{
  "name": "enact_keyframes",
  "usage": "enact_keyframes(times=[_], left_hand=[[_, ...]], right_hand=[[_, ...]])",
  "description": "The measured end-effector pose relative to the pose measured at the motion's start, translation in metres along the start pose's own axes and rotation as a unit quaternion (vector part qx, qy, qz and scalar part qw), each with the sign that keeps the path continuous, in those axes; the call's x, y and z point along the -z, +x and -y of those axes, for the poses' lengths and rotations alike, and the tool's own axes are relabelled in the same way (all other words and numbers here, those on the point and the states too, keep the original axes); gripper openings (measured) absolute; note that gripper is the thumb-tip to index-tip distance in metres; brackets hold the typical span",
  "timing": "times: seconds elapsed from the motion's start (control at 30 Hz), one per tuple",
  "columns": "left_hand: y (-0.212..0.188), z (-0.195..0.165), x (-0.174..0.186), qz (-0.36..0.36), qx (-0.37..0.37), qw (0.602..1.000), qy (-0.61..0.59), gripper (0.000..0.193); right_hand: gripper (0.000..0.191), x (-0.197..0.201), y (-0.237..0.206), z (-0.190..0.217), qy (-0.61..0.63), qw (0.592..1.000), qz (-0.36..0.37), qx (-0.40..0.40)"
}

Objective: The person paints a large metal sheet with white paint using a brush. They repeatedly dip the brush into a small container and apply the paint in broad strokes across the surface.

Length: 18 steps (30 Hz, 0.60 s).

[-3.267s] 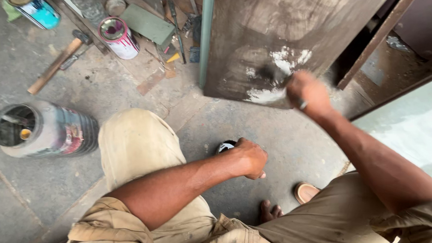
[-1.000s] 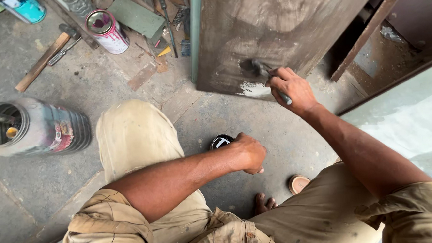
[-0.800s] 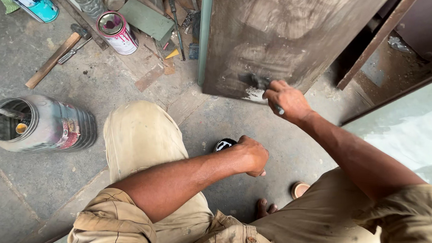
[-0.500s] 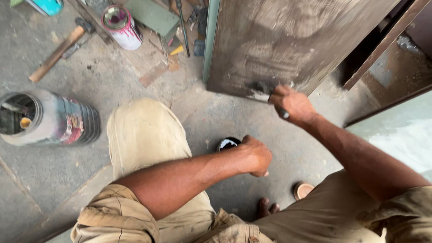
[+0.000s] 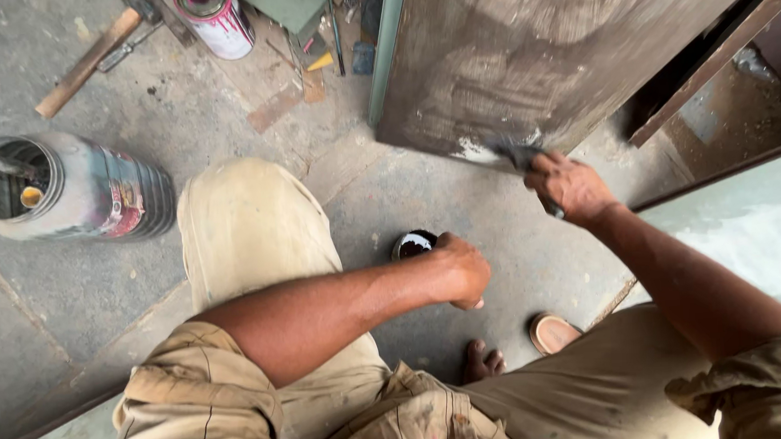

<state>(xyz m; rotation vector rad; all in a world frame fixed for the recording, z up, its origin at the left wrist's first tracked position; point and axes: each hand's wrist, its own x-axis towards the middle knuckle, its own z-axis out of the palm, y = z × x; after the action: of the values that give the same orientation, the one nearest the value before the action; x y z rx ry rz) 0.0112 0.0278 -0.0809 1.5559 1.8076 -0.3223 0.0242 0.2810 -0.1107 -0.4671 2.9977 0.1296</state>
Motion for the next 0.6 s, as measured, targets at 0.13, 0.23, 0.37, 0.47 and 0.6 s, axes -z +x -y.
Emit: enact_keyframes(times=[0.13, 0.23, 0.37, 0.47, 0.6], left_hand=[[0.000, 0.002, -0.002, 0.004, 0.010, 1.000, -0.014, 0.047], [-0.001, 0.000, -0.002, -0.010, -0.003, 1.000, -0.023, 0.049], [-0.006, -0.005, 0.002, 0.000, 0.003, 1.000, -0.003, 0.048], [-0.010, -0.010, 0.006, -0.004, -0.004, 1.000, -0.014, 0.049], [-0.011, -0.007, 0.014, 0.011, 0.008, 1.000, 0.009, 0.049]], right_hand=[[0.022, -0.007, -0.012, -0.006, 0.011, 0.999, -0.034, -0.024], [0.028, -0.007, -0.014, -0.003, 0.004, 0.999, 0.026, -0.045], [0.017, 0.000, -0.006, 0.009, 0.038, 0.996, 0.048, -0.064], [0.020, 0.007, 0.007, 0.020, 0.040, 0.998, 0.018, -0.042], [0.022, 0.008, 0.025, 0.031, 0.045, 0.996, 0.073, -0.010]])
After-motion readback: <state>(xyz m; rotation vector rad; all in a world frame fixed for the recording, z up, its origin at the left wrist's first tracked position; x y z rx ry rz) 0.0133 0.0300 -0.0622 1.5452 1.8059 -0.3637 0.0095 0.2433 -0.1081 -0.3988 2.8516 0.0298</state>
